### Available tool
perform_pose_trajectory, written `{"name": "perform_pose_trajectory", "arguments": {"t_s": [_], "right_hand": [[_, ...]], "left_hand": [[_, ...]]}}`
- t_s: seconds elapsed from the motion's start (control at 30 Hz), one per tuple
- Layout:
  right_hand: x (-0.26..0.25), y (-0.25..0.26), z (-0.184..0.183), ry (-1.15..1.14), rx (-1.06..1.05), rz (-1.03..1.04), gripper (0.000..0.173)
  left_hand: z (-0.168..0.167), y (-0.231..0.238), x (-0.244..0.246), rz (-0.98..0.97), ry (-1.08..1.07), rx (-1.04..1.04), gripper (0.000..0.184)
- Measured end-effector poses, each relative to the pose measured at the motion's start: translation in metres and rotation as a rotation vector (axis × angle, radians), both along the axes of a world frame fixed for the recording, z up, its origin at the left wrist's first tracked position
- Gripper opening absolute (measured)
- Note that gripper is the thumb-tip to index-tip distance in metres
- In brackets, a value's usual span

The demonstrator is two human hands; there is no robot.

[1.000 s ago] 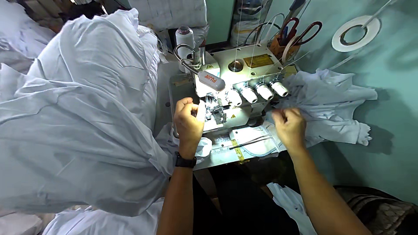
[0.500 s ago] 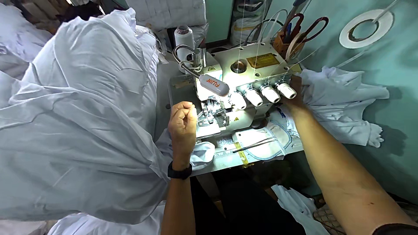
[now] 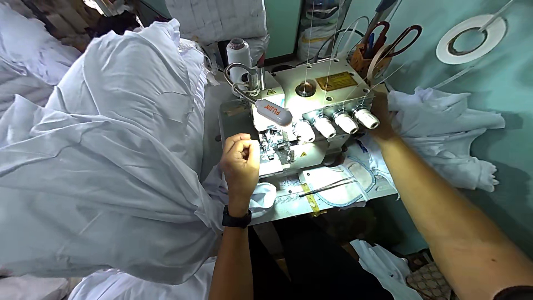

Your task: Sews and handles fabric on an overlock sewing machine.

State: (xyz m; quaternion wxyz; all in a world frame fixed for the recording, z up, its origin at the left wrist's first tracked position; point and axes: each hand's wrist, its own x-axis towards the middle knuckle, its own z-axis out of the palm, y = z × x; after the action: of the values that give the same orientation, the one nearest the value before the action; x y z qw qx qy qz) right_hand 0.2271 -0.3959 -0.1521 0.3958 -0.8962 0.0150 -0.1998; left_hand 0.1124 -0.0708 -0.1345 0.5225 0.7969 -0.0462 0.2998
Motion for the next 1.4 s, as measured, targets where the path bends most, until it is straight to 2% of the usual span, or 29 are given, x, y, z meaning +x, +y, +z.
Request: {"name": "perform_pose_trajectory", "arguments": {"t_s": [0.07, 0.13, 0.27, 0.33, 0.4, 0.5, 0.6, 0.67, 0.77, 0.8, 0.87, 0.9, 0.93, 1.0, 1.1, 1.17, 1.23, 1.33, 1.4], "right_hand": [[-0.013, 0.0, -0.017, -0.014, 0.083, -0.038, 0.038], [-0.013, 0.0, -0.007, 0.04, 0.017, 0.002, 0.037], [-0.023, 0.026, 0.075, 0.519, -0.138, 0.107, 0.027], [-0.024, 0.037, 0.095, 0.63, -0.253, 0.12, 0.026], [-0.015, 0.029, 0.077, 0.515, -0.176, 0.081, 0.031], [-0.009, 0.007, 0.035, 0.098, 0.079, -0.13, 0.049], [-0.067, 0.004, 0.035, -0.212, 0.207, -0.079, 0.047], [-0.118, 0.011, 0.042, -0.303, 0.12, 0.07, 0.042], [-0.164, 0.041, 0.036, -0.235, 0.094, 0.346, 0.029], [-0.172, 0.053, 0.029, -0.162, 0.137, 0.433, 0.03], [-0.178, 0.075, 0.012, 0.044, 0.241, 0.525, 0.048], [-0.18, 0.085, 0.004, 0.136, 0.312, 0.547, 0.048], [-0.182, 0.095, -0.002, 0.204, 0.406, 0.563, 0.041], [-0.186, 0.114, -0.009, 0.291, 0.63, 0.577, 0.022], [-0.19, 0.133, -0.017, 0.444, 0.931, 0.506, 0.014], [-0.19, 0.141, -0.023, 0.477, 0.985, 0.467, 0.011], [-0.19, 0.148, -0.028, 0.47, 1.0, 0.449, 0.011], [-0.189, 0.154, -0.03, 0.444, 1.013, 0.431, 0.01], [-0.186, 0.156, -0.03, 0.44, 1.023, 0.418, 0.01]], "left_hand": [[0.0, 0.001, -0.001, -0.048, 0.013, 0.011, 0.008], [-0.001, 0.003, -0.001, -0.093, 0.019, 0.008, 0.009], [-0.001, -0.002, 0.001, -0.082, 0.012, 0.043, 0.01], [0.002, -0.009, 0.003, -0.027, -0.004, 0.1, 0.007], [0.002, -0.016, 0.005, 0.032, -0.025, 0.147, 0.006], [-0.001, -0.017, 0.003, 0.042, -0.025, 0.178, 0.003], [0.0, -0.011, -0.003, -0.062, -0.091, 0.196, 0.005], [0.005, -0.008, -0.003, -0.196, -0.188, 0.195, 0.005], [0.01, 0.001, -0.001, -0.357, -0.19, 0.2, 0.005], [0.011, 0.002, -0.002, -0.373, -0.139, 0.158, 0.007], [0.014, 0.0, -0.009, -0.35, 0.004, 0.025, 0.008], [0.018, -0.002, -0.015, -0.326, 0.077, -0.036, 0.008], [0.02, -0.004, -0.024, -0.315, 0.135, -0.077, 0.008], [0.009, -0.008, -0.05, -0.375, 0.246, -0.132, 0.009], [-0.037, -0.016, -0.111, -0.587, 0.499, -0.096, 0.012], [-0.067, -0.02, -0.143, -0.647, 0.663, -0.08, 0.014], [-0.084, -0.021, -0.159, -0.614, 0.716, -0.159, 0.012], [-0.085, -0.024, -0.161, -0.586, 0.681, -0.305, 0.009], [-0.084, -0.025, -0.158, -0.591, 0.68, -0.325, 0.009]]}}
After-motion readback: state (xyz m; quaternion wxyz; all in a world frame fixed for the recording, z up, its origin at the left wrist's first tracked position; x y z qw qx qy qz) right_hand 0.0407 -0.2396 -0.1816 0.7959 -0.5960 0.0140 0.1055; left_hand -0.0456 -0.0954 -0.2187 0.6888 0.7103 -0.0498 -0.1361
